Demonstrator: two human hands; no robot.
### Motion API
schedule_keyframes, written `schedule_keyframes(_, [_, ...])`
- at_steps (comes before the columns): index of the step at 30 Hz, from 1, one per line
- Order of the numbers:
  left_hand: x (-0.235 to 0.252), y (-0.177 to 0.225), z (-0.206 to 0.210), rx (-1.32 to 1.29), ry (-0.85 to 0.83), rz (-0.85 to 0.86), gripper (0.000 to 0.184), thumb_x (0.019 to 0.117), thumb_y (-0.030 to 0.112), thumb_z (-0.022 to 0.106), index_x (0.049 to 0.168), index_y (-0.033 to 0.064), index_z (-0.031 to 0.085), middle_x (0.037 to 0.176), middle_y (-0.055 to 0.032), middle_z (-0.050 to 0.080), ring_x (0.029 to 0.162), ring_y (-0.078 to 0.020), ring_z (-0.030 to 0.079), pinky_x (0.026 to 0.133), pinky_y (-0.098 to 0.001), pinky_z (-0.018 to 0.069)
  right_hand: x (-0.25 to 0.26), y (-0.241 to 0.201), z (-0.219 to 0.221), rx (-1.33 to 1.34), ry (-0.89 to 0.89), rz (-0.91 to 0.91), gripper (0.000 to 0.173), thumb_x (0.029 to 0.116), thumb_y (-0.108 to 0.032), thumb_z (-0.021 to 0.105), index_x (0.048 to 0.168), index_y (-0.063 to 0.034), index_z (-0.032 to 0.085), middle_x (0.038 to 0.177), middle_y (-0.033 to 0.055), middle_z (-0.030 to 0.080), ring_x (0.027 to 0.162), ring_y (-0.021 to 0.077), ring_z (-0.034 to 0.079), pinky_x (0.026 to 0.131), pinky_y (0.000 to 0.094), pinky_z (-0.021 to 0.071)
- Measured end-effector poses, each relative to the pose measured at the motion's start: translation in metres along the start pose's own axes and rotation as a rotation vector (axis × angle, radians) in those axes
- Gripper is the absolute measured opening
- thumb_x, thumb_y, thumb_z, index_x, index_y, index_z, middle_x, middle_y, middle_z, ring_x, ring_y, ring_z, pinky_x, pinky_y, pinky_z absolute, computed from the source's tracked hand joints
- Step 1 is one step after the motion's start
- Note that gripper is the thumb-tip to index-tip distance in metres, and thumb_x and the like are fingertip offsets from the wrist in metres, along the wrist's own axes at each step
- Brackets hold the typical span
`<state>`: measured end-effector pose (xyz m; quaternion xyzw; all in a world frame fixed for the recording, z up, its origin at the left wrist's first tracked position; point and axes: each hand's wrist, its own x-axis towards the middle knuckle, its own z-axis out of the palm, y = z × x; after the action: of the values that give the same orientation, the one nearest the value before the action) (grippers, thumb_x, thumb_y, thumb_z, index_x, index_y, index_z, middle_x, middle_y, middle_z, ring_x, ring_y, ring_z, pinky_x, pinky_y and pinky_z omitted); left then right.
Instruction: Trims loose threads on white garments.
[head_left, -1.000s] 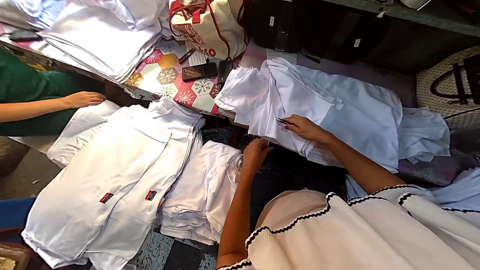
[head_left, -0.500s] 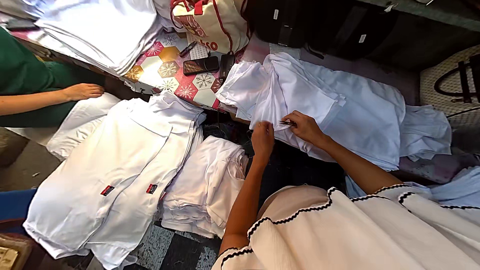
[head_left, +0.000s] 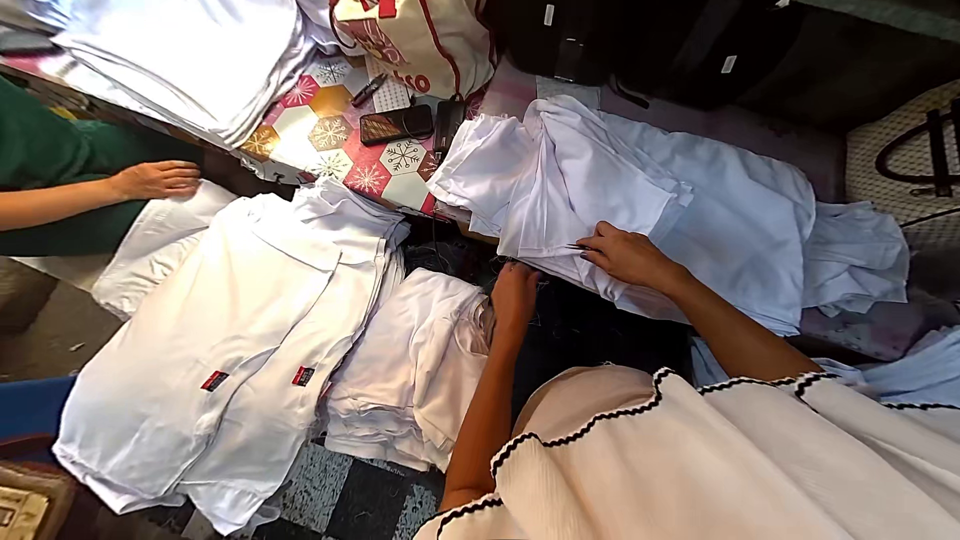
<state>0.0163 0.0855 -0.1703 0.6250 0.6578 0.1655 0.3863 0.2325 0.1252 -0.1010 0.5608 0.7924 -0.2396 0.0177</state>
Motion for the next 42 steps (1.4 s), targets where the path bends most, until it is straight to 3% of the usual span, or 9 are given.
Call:
schedule_keyframes(3, [0.026, 0.016, 0.035, -0.125, 0.329, 0.273, 0.033, 0.0967, 0.019, 0.071, 0.12, -0.0045, 0.068, 0.12, -0.0248, 0.063, 0.102, -0.0364, 0.067, 0.086, -0.05, 0.0572, 0.007, -0.013, 0.003, -0.011, 0.093, -0.04, 0.029, 0.1037, -0.02, 0.061, 0.126, -0.0056, 0.071, 0.114, 0.021, 0.063, 0.086, 0.0365, 0.068, 0.075, 0.0555, 0.0559])
schedule_keyframes(5, [0.043, 0.007, 0.055, -0.11, 0.387, 0.373, 0.021, 0.096, 0.012, 0.07, 0.107, -0.0061, 0.071, 0.115, -0.0256, 0.063, 0.107, -0.0392, 0.065, 0.088, -0.0504, 0.0569, 0.013, -0.012, 0.013, -0.044, 0.089, -0.035, 0.033, 0.1052, -0.024, 0.059, 0.13, -0.003, 0.068, 0.118, 0.0223, 0.061, 0.086, 0.037, 0.068, 0.076, 0.0542, 0.0569])
schedule_keyframes(8, [0.032, -0.003, 0.045, 0.002, 0.191, 0.23, 0.024, 0.1003, 0.014, 0.062, 0.101, -0.0071, 0.072, 0.117, -0.0236, 0.065, 0.106, -0.0354, 0.067, 0.092, -0.048, 0.0565, 0.021, 0.006, 0.025, -0.037, 0.083, -0.057, 0.038, 0.1049, -0.022, 0.059, 0.137, -0.0016, 0.063, 0.121, 0.0256, 0.06, 0.091, 0.0402, 0.068, 0.079, 0.0562, 0.0569])
schedule_keyframes(11, [0.009, 0.002, 0.018, 0.119, -0.148, -0.021, 0.03, 0.1037, 0.02, 0.057, 0.115, -0.0047, 0.07, 0.133, -0.0245, 0.06, 0.124, -0.0376, 0.06, 0.104, -0.0529, 0.0485, 0.018, 0.012, 0.026, -0.029, 0.094, -0.093, 0.037, 0.1041, -0.02, 0.061, 0.138, -0.004, 0.063, 0.119, 0.0244, 0.06, 0.093, 0.0393, 0.068, 0.079, 0.0547, 0.0569])
schedule_keyframes(15, [0.006, 0.019, 0.025, -0.014, 0.215, 0.15, 0.024, 0.1003, 0.016, 0.063, 0.11, -0.0042, 0.072, 0.116, -0.023, 0.066, 0.104, -0.0352, 0.068, 0.09, -0.0487, 0.0559, 0.02, 0.013, 0.031, -0.053, 0.221, -0.172, 0.032, 0.0961, -0.012, 0.071, 0.128, -0.0059, 0.071, 0.111, 0.0225, 0.063, 0.092, 0.038, 0.067, 0.077, 0.0539, 0.0567])
schedule_keyframes(19, [0.036, 0.012, 0.054, -0.041, 0.379, 0.319, 0.014, 0.0958, 0.004, 0.065, 0.103, -0.0063, 0.072, 0.117, -0.0248, 0.064, 0.111, -0.0386, 0.064, 0.091, -0.0482, 0.0562, 0.021, 0.015, 0.042, -0.1, 0.369, -0.27, 0.027, 0.0888, -0.004, 0.076, 0.116, -0.0041, 0.076, 0.102, 0.0206, 0.066, 0.089, 0.037, 0.068, 0.075, 0.0513, 0.0566])
schedule_keyframes(22, [0.042, 0.0, 0.065, -0.124, 0.462, 0.375, 0.007, 0.0897, 0.0, 0.069, 0.092, -0.007, 0.071, 0.112, -0.0235, 0.064, 0.102, -0.0346, 0.065, 0.084, -0.043, 0.0578, 0.02, 0.017, 0.05, -0.134, 0.443, -0.319, 0.025, 0.0884, 0.0, 0.073, 0.113, -0.0029, 0.076, 0.096, 0.0196, 0.067, 0.087, 0.0367, 0.068, 0.073, 0.0492, 0.0565])
schedule_keyframes(35, [0.032, 0.001, 0.062, -0.448, 0.449, 0.261, 0.01, 0.0882, 0.0, 0.069, 0.09, -0.0099, 0.069, 0.115, -0.0239, 0.06, 0.094, -0.0224, 0.066, 0.081, -0.0304, 0.0578, 0.025, 0.012, 0.075, -0.208, 0.624, -0.445, 0.021, 0.0977, -0.005, 0.059, 0.109, -0.0002, 0.076, 0.087, 0.0157, 0.068, 0.078, 0.0315, 0.067, 0.067, 0.0417, 0.0549])
schedule_keyframes(42, [0.022, 0.001, 0.047, -0.271, 0.32, 0.142, 0.014, 0.0921, 0.004, 0.065, 0.096, -0.0091, 0.069, 0.118, -0.0257, 0.062, 0.106, -0.0319, 0.065, 0.092, -0.0403, 0.0553, 0.027, 0.011, 0.067, -0.115, 0.616, -0.37, 0.018, 0.0954, -0.005, 0.062, 0.104, 0.0002, 0.077, 0.086, 0.0171, 0.067, 0.077, 0.033, 0.068, 0.068, 0.0448, 0.0563])
